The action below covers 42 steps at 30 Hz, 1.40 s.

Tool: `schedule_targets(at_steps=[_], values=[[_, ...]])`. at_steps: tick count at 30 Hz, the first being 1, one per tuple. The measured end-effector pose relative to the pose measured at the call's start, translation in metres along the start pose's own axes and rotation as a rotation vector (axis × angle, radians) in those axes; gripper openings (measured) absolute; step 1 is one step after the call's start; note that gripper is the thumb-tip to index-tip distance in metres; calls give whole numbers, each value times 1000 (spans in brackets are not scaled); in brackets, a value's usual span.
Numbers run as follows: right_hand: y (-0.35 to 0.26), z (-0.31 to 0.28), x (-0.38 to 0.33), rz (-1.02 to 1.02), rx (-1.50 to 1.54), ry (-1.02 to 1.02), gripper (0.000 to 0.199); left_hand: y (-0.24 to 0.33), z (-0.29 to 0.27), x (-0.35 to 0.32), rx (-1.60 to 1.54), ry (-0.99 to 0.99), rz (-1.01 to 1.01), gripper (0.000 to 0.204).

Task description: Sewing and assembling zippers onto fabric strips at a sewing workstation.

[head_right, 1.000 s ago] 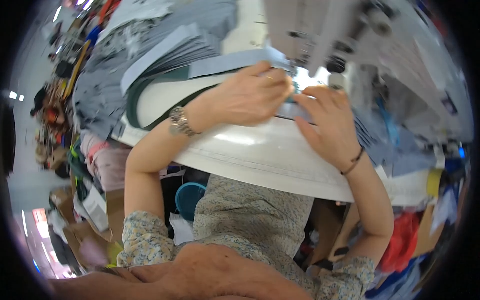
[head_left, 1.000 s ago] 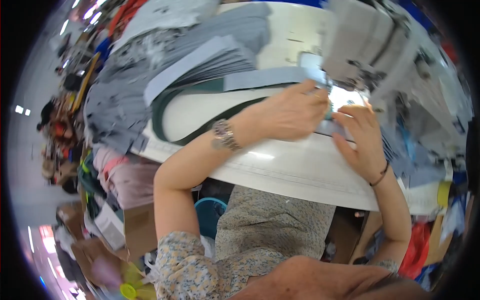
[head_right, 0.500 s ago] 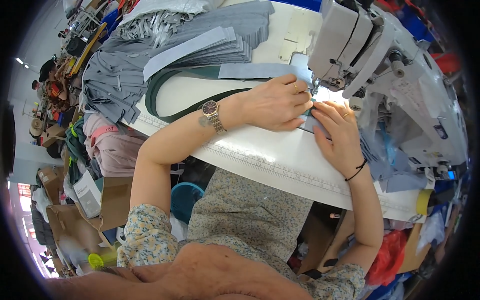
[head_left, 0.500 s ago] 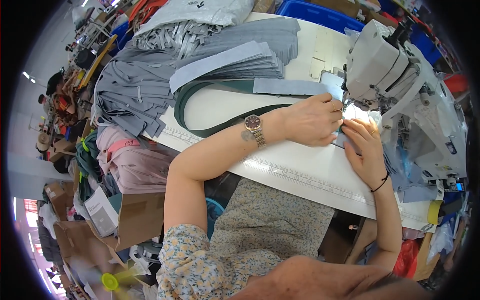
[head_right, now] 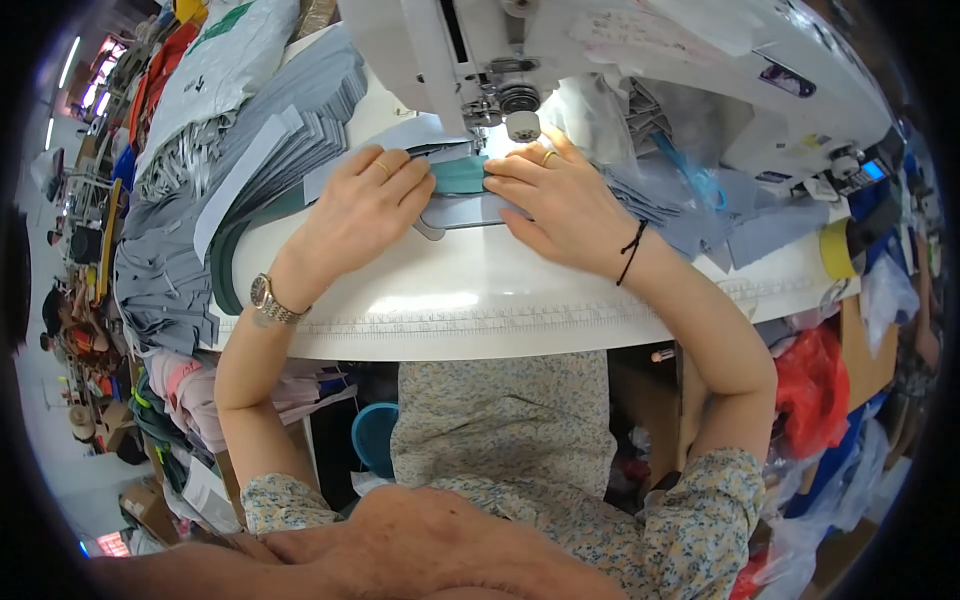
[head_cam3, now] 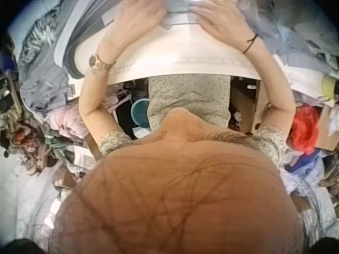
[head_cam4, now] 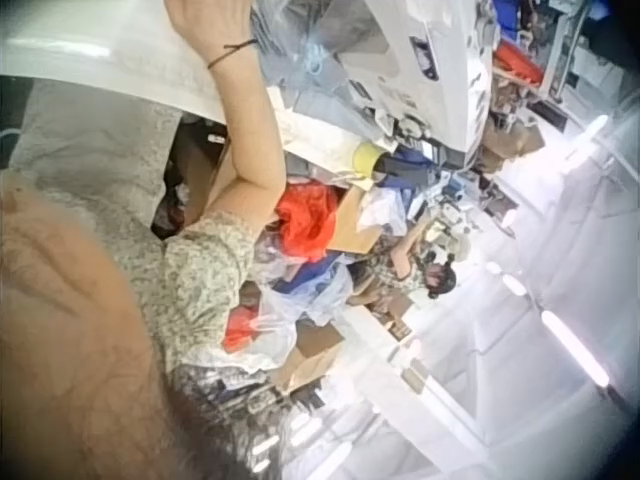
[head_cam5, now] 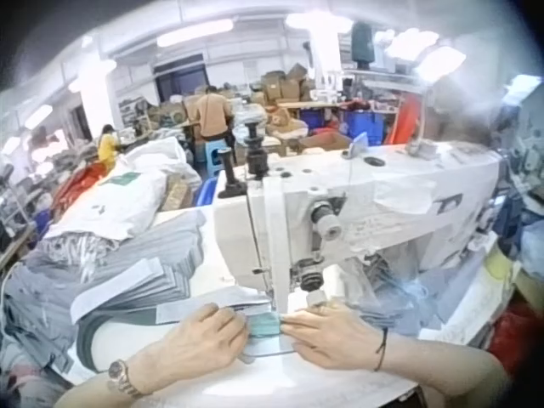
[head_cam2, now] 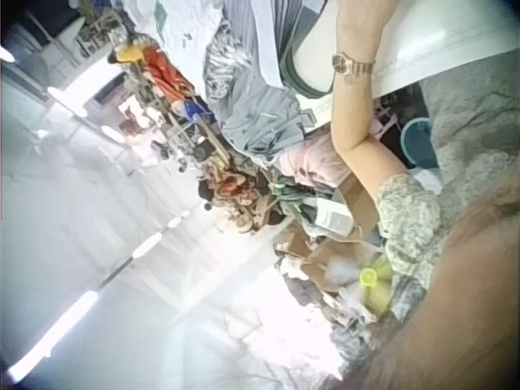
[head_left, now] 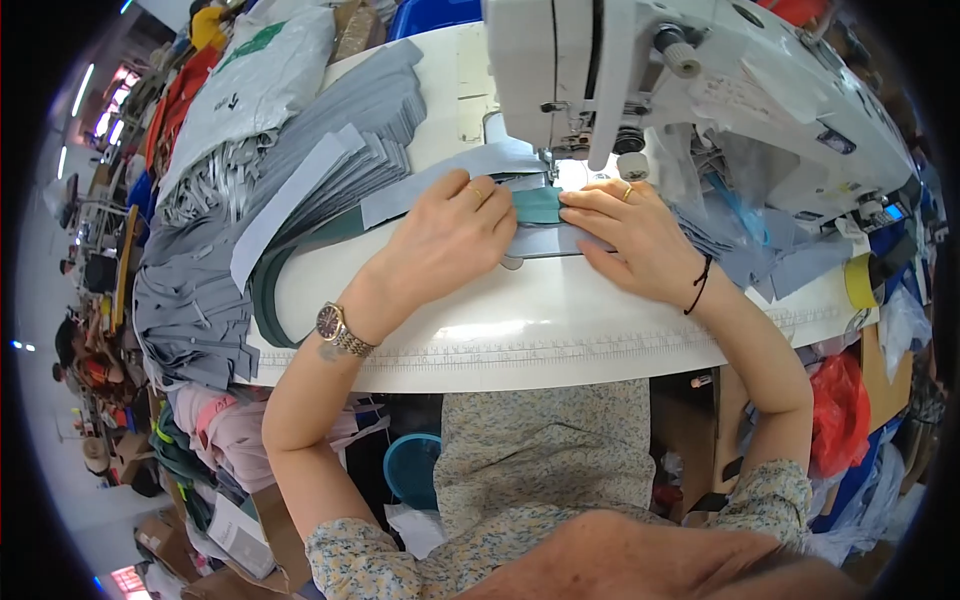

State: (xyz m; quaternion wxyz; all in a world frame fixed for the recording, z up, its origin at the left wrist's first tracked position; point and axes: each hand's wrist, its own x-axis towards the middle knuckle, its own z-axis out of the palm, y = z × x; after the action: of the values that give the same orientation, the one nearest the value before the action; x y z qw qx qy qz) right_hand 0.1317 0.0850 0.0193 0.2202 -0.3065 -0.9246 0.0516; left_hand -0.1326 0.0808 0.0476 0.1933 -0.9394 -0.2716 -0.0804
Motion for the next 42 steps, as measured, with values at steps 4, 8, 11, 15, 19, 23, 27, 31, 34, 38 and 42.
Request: schedule_targets(at_steps=[4, 8, 11, 15, 19, 23, 27, 31, 34, 38, 42], values=[[-1, 6, -3, -7, -22, 13, 30, 4, 21, -13, -204, 198, -79, 24], [-2, 9, -3, -62, -78, 43, 31, 7, 27, -19, -331, 251, -169, 29], [-2, 8, -5, -64, -100, 52, 32, 9, 27, -16, -380, 245, -211, 37], [1, 6, -4, -92, -96, 77, 31, 9, 27, -15, -339, 208, -204, 41], [3, 8, -2, -84, -80, 75, 30, 7, 27, -15, -332, 230, -202, 40], [2, 9, 3, -102, -44, 96, 28, 7, 28, -16, -297, 231, -220, 38], [-5, 1, 3, -107, -87, 90, 29, 10, 36, -16, -274, 277, -212, 30], [-5, 0, 0, -63, -4, 16, 30, 9, 23, -20, -252, 367, -145, 31], [-6, -2, 1, -55, 8, 3, 30, -9, -3, -47, -274, 379, -288, 21], [-6, -5, 1, -43, 15, 5, 31, -108, -24, -128, -263, 498, -1073, 15], [-6, -6, 4, -14, 50, -12, 30, -181, -21, -204, -34, 238, -1450, 27]])
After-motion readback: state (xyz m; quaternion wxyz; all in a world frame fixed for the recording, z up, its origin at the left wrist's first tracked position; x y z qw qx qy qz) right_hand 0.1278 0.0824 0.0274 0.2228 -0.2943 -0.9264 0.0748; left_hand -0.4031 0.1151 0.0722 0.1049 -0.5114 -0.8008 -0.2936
